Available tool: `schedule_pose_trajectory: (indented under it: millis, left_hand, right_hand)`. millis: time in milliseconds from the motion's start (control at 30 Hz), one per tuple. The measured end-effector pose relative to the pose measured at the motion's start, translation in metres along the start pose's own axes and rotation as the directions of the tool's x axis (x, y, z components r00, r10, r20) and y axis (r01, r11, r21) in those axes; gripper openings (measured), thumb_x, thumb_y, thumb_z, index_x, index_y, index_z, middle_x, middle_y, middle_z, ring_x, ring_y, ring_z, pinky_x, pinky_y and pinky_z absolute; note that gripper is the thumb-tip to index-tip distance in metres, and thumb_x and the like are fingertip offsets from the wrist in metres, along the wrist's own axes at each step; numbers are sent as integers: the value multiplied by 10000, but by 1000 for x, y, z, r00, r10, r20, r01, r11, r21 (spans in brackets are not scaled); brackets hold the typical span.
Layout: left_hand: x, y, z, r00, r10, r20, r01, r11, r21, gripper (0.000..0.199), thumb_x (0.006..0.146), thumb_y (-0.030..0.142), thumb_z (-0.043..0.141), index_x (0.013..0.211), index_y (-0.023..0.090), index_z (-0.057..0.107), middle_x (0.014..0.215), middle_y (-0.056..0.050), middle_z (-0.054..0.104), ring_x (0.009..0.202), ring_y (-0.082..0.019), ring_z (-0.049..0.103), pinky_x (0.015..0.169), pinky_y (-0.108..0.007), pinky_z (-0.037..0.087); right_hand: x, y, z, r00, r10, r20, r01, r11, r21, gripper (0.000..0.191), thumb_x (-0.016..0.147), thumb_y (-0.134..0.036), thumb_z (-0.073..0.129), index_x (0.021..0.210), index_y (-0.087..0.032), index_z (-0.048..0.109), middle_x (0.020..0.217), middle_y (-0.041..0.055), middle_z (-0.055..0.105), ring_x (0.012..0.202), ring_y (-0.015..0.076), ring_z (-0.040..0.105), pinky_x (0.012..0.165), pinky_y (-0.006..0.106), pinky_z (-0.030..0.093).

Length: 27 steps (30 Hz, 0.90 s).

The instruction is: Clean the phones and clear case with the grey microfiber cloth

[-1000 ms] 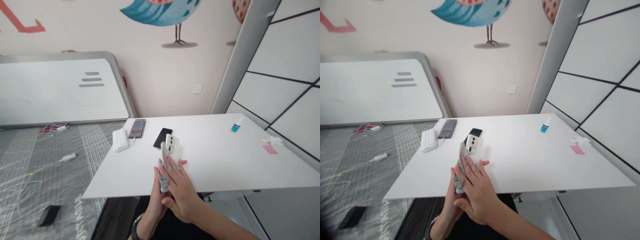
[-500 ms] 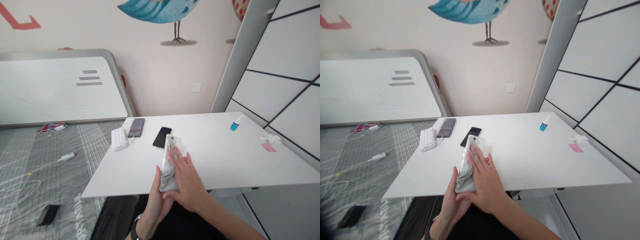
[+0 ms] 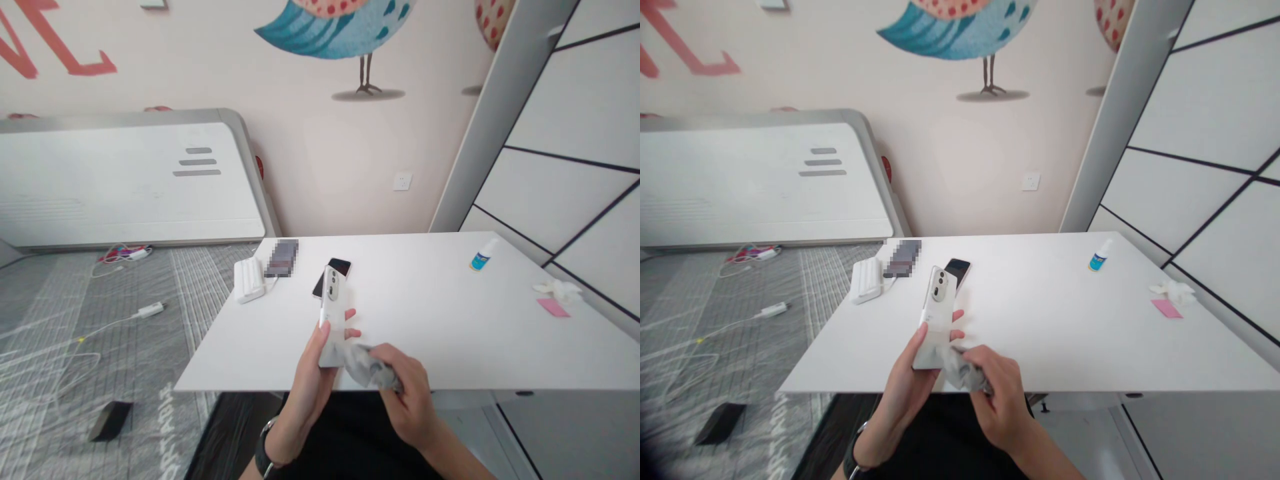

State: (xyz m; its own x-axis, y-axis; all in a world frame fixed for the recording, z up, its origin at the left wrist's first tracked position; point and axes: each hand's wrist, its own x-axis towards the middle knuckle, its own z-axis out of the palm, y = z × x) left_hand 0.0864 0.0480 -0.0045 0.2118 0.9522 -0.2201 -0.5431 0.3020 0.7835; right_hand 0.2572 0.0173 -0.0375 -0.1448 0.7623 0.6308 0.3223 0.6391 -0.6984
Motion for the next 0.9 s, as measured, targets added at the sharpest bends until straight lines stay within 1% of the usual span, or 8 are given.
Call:
schedule_pose_trajectory:
  millis: [100,200,267,433,533,633,733,900]
  left_hand:
    - [-2,-1,-4,975,206,87,-224,868,443,589,893,394,730,1453,263,604,1427,-110,642,1328,-328,567,1213,-483,352]
    - [-4,-7,-1,933,230,276,-359,576,735,632,893,367,712,1501,354,540,1557,-89,517,1448,-354,456,1238,-510,305]
    - [-3,-11,2,923,233,307,-379,414,827,659,892,419,708,1519,365,514,1586,-115,477,1458,-399,437,1205,-565,337]
    - [31,15,-4,858,184,480,-514,319,796,847,751,546,842,1511,346,525,1640,-118,423,1494,-396,414,1227,-534,316]
    - [77,48,-23,823,246,511,-563,245,789,729,831,575,762,1479,306,565,1586,-119,502,1480,-344,456,1239,-473,296]
    - [125,68,-44,815,235,530,-570,157,806,917,753,632,808,1529,254,500,1674,-159,318,1543,-378,337,1253,-496,245]
    - [152,68,-59,773,99,626,-634,101,767,997,638,666,870,1495,275,543,1665,-161,313,1563,-402,264,1254,-537,229]
    - [154,49,-66,781,31,624,-619,-105,779,839,808,668,740,1518,283,514,1635,-126,400,1532,-320,369,1239,-460,318]
  right_hand:
    - [8,8,-8,916,402,5,-387,878,282,310,1045,-459,455,1213,-233,586,921,48,683,706,197,646,625,319,570]
    - [18,20,-11,817,568,100,-561,743,365,442,991,-612,530,1187,-221,595,836,11,633,663,173,588,625,304,544]
    - [24,32,-13,761,643,87,-635,709,308,499,910,-675,625,1100,-213,613,770,-10,611,631,166,572,598,292,524]
    - [61,71,-32,725,678,118,-686,699,203,567,780,-748,710,862,-195,614,708,5,621,597,172,593,537,286,488]
    - [95,99,-44,721,673,163,-693,700,172,493,818,-654,742,884,-176,640,764,33,664,660,180,634,575,283,502]
    - [124,125,-47,688,694,210,-721,687,92,351,923,-487,719,957,-142,667,876,64,694,738,179,659,646,301,544]
    - [142,144,-41,640,723,258,-746,665,-13,313,997,-401,658,1178,-146,655,1119,84,692,920,201,690,800,382,599]
    - [154,160,-27,614,732,295,-718,673,-178,379,1000,-388,661,1313,-180,612,1307,101,639,1096,247,670,917,462,590]
